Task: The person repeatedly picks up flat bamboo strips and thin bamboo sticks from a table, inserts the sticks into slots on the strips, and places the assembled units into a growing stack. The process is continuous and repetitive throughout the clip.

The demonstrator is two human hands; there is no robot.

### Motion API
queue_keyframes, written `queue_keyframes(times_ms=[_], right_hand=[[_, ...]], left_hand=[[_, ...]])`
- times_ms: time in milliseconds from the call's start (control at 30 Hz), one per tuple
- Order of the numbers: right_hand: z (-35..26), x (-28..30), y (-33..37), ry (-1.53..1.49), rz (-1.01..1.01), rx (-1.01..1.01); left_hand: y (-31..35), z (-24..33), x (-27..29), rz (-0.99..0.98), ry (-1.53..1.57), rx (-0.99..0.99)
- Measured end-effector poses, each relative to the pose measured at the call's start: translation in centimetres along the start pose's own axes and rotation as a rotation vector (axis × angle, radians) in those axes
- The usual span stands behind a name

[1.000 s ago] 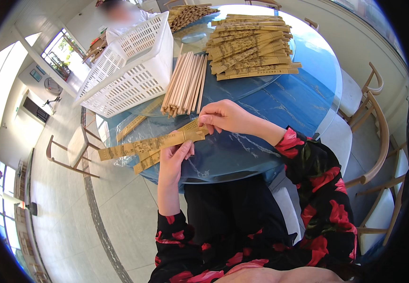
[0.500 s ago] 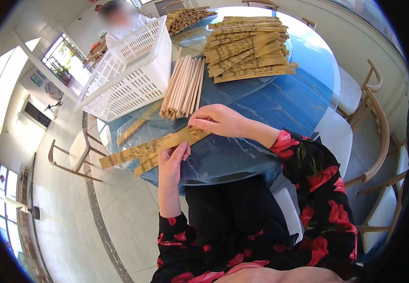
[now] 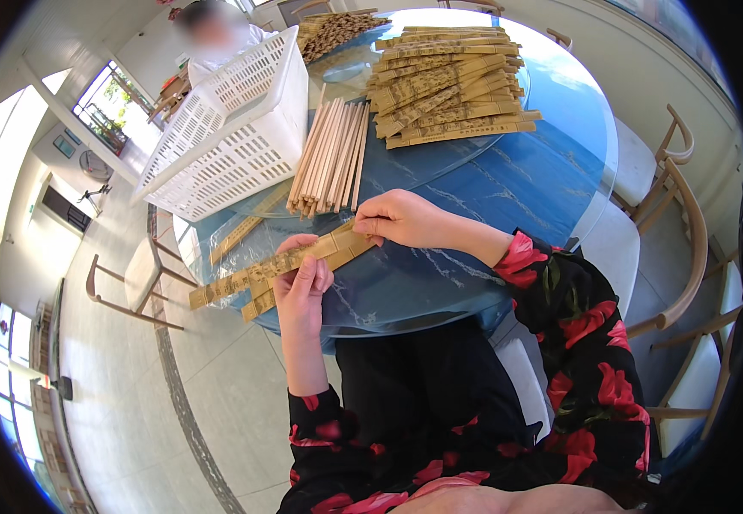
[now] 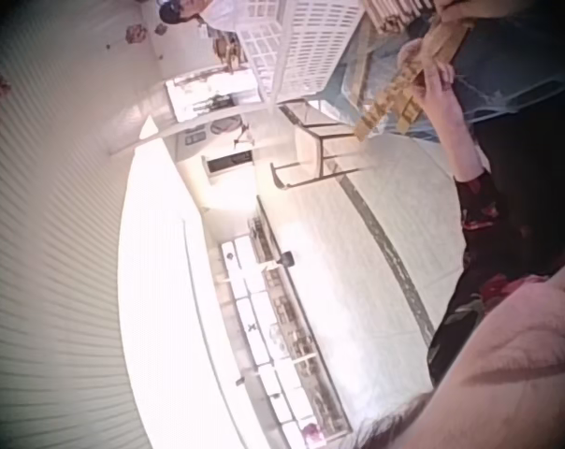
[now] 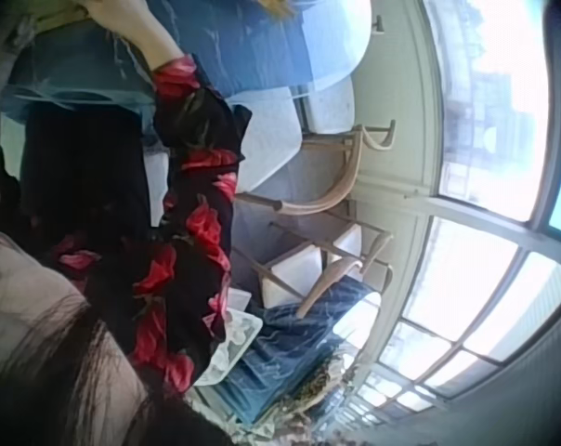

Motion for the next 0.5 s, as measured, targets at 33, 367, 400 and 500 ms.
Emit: queue_keyframes(times_ms=[33, 367, 400, 500], right_hand=[[0.0, 0.0, 0.0, 0.004, 0.006, 0.003], [1.0, 1.7, -1.2, 0.573, 0.31, 0.481], [1.0, 1.7, -1.5, 0.678, 0.249, 0.472], [1.1, 1.2, -2.4, 0.898, 0.175, 0.591]], left_hand=[[0.0, -0.1, 0.2, 0.001, -0.005, -0.009], [-0.1, -0.5, 0.5, 0.072, 0.003, -0.07], [-0.1, -0.4, 0.6, 0.076, -0.003, -0.075], [0.0, -0.3, 0.9, 0.085, 0.003, -0.074]])
Point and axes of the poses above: each hand's wrist, its own y-axis away from the middle knuckle, its own x-axis out of the back of the hand, z = x × y, the point moved 2 cm from there along -y, towards the middle knuckle, and after that the axes turned 12 degrees about z, right-handed, at the moved point
